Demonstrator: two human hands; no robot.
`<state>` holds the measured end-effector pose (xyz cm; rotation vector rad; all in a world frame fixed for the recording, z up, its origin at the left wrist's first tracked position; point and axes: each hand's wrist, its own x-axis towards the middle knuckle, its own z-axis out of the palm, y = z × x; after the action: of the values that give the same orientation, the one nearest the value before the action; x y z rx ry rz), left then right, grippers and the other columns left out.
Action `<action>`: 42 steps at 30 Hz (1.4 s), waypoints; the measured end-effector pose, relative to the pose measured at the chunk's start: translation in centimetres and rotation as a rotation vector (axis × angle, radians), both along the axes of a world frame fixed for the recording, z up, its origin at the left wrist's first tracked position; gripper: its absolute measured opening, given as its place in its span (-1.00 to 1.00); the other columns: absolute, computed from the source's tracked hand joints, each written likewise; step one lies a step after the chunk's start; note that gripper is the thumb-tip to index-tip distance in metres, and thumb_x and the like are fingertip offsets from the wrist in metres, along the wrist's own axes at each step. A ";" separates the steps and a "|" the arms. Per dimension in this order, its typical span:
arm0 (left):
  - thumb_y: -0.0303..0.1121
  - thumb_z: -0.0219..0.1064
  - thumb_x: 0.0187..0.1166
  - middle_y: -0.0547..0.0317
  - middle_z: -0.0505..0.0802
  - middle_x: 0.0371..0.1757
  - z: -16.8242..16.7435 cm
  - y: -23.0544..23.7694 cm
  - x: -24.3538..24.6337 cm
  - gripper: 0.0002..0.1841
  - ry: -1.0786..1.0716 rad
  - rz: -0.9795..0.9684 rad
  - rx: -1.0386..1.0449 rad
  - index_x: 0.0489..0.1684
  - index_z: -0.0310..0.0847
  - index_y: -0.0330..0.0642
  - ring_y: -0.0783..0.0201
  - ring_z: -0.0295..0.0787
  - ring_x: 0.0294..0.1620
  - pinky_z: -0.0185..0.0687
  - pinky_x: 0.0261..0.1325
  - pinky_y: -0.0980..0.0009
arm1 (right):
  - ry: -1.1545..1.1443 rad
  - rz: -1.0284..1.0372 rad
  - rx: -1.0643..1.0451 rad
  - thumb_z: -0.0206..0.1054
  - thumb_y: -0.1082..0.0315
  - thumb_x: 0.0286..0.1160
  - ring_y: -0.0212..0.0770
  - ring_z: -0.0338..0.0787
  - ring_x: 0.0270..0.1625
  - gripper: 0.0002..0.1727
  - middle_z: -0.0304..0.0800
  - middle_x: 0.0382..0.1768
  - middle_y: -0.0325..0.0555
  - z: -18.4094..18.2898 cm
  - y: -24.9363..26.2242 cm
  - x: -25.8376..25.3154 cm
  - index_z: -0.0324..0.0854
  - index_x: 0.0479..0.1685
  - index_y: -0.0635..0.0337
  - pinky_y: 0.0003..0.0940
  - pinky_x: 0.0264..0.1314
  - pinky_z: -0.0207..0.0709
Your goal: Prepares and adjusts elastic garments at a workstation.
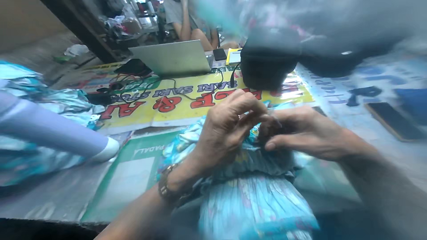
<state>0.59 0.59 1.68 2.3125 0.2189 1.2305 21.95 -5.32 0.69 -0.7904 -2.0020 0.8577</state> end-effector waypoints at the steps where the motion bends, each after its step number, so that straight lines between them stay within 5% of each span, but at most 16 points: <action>1: -0.57 0.38 0.56 0.19 0.68 -0.24 -0.1 0.1 0.1 -0.99 -0.009 -0.012 -0.011 -0.24 0.67 -0.33 0.53 0.61 -0.31 0.56 -0.27 0.72 | 0.014 0.015 0.000 0.48 0.46 0.39 -0.52 0.73 -0.37 -0.91 0.82 -0.33 -0.28 -0.2 0.1 0.0 0.72 -0.21 0.21 -0.67 -0.34 0.63; 5: -0.59 0.34 0.58 0.19 0.69 -0.24 -0.3 0.4 0.0 -1.00 -0.005 -0.008 -0.038 -0.21 0.65 -0.33 0.55 0.58 -0.39 0.56 -0.35 0.73 | -0.099 -0.031 0.059 0.50 0.33 0.39 -0.64 0.72 -0.29 -0.73 0.78 -0.28 -0.37 -1.1 0.5 -0.1 0.68 0.02 0.17 -0.75 -0.23 0.64; 8: -0.55 0.29 0.64 0.21 0.70 -0.16 -0.3 1.2 -1.6 -0.94 -0.017 0.077 0.031 -0.07 0.62 -0.31 0.53 0.61 -0.32 0.59 -0.26 0.66 | -0.055 -0.028 0.032 0.46 0.44 0.39 -0.62 0.66 -0.38 -0.95 0.72 -0.41 -0.35 -1.7 0.9 -0.4 0.71 -0.26 0.17 -0.77 -0.35 0.55; 10: -0.48 0.14 0.76 0.41 0.76 -0.12 1.1 2.6 -4.5 -0.89 -0.134 0.151 0.006 0.01 0.58 -0.11 0.56 0.72 -0.19 0.69 -0.07 0.59 | -0.026 -0.015 0.002 0.43 0.46 0.40 -0.61 0.64 -0.37 -0.96 0.69 -0.39 -0.35 -1.8 0.9 0.2 0.68 -0.31 0.16 -0.77 -0.34 0.54; 12: -0.36 -0.13 0.87 0.57 0.80 -0.44 3.1 5.0 -7.4 -0.65 -0.435 0.185 -0.184 -0.27 0.58 0.17 0.54 0.76 -0.42 0.76 -0.25 0.52 | -0.017 -0.017 0.013 0.44 0.47 0.40 -0.58 0.67 -0.31 -0.96 0.69 -0.32 -0.32 -2.0 1.0 0.8 0.68 -0.29 0.16 -0.74 -0.29 0.58; 14: -0.19 -0.34 0.90 0.60 0.73 -0.58 3.4 6.4 -9.4 -0.52 -0.459 0.296 -0.305 -0.40 0.50 0.23 0.55 0.72 -0.50 0.72 -0.31 0.52 | -0.021 0.001 0.033 0.44 0.46 0.40 -0.53 0.69 -0.22 -0.95 0.69 -0.21 -0.28 -2.1 1.1 1.3 0.69 -0.25 0.17 -0.71 -0.24 0.63; 17: -0.13 -0.25 0.91 0.32 0.82 -0.15 0.3 4.1 -8.7 -0.54 0.023 0.342 -0.213 -0.02 0.60 -0.16 0.49 0.77 -0.10 0.68 0.07 0.44 | -0.018 0.025 0.037 0.40 0.45 0.46 -0.51 0.74 -0.17 -0.93 0.77 -0.15 -0.26 -2.0 1.2 1.6 0.69 -0.16 0.18 -0.67 -0.17 0.65; 20: 0.14 -0.32 0.86 0.28 0.85 0.01 -2.6 2.3 -5.6 -0.31 0.248 0.040 -0.145 -0.16 0.73 -0.13 0.40 0.73 0.19 0.63 0.31 0.33 | -0.034 0.035 0.072 0.35 0.45 0.51 -0.56 0.75 -0.17 -0.92 0.79 -0.15 -0.29 -2.0 1.3 1.5 0.69 -0.11 0.20 -0.70 -0.12 0.66; 23: 0.07 -0.29 0.89 0.32 0.80 0.03 -2.6 0.9 -5.1 -0.37 0.339 -0.084 -0.142 -0.22 0.71 -0.09 0.43 0.63 0.26 0.47 0.38 0.35 | -0.053 0.003 0.136 0.32 0.44 0.54 -0.63 0.67 -0.28 -0.95 0.73 -0.26 -0.35 -1.7 1.2 1.5 0.64 -0.14 0.18 -0.77 -0.23 0.59; 28: -0.21 0.22 0.70 0.26 0.86 -0.10 -2.4 1.4 -7.3 -0.72 0.138 -0.204 -0.489 -0.37 0.74 -0.10 0.31 0.78 0.16 0.66 0.37 0.29 | -0.101 -0.121 0.161 0.37 0.40 0.53 -0.63 0.69 -0.30 -0.94 0.74 -0.28 -0.39 -2.1 0.7 2.1 0.66 -0.13 0.14 -0.76 -0.25 0.62; 31: -0.25 0.28 0.70 0.35 0.76 -0.39 -3.9 0.7 -7.2 -0.78 -0.019 -0.103 -0.692 -0.42 0.64 -0.02 0.52 0.70 -0.34 0.69 -0.14 0.54 | -0.161 -0.366 0.272 0.43 0.27 0.50 -0.63 0.59 -0.35 -0.80 0.70 -0.15 -0.38 -2.0 -0.2 0.4 0.70 0.01 0.09 -0.75 -0.33 0.53; 35: -0.28 0.27 0.70 0.36 0.69 -0.48 -4.8 -0.2 -7.0 -0.78 -0.172 -0.086 -0.854 -0.44 0.60 0.00 0.55 0.63 -0.46 0.64 -0.30 0.60 | -0.235 -0.492 0.592 0.50 0.06 0.51 -0.65 0.53 -0.31 -0.66 0.68 -0.08 -0.28 -0.8 -1.9 -3.3 0.68 0.00 0.13 -0.80 -0.33 0.40; 39: -0.25 0.29 0.70 0.35 0.84 -0.29 -5.2 -0.3 -7.1 -0.80 -0.166 -0.202 -0.773 -0.39 0.64 0.00 0.48 0.81 -0.14 0.73 0.15 0.43 | -0.342 -0.445 0.639 0.46 0.31 0.44 -0.40 0.71 -0.31 -0.81 0.76 -0.11 -0.14 -2.3 -0.8 -6.3 0.76 -0.02 0.11 -0.53 -0.43 0.53; 42: -0.26 0.27 0.70 0.28 0.85 -0.28 -5.8 -0.2 -7.2 -0.81 -0.197 -0.217 -0.770 -0.37 0.63 -0.02 0.36 0.85 -0.05 0.70 0.32 0.25 | -0.129 -0.278 0.442 0.41 0.45 0.46 -0.54 0.70 -0.26 -0.94 0.75 -0.26 -0.23 -3.0 0.1 -6.4 0.77 -0.21 0.23 -0.71 -0.22 0.62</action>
<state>-6.63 0.39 -4.07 1.5025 0.2982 1.0163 15.56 -5.27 -2.33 -0.8506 -2.0265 0.1961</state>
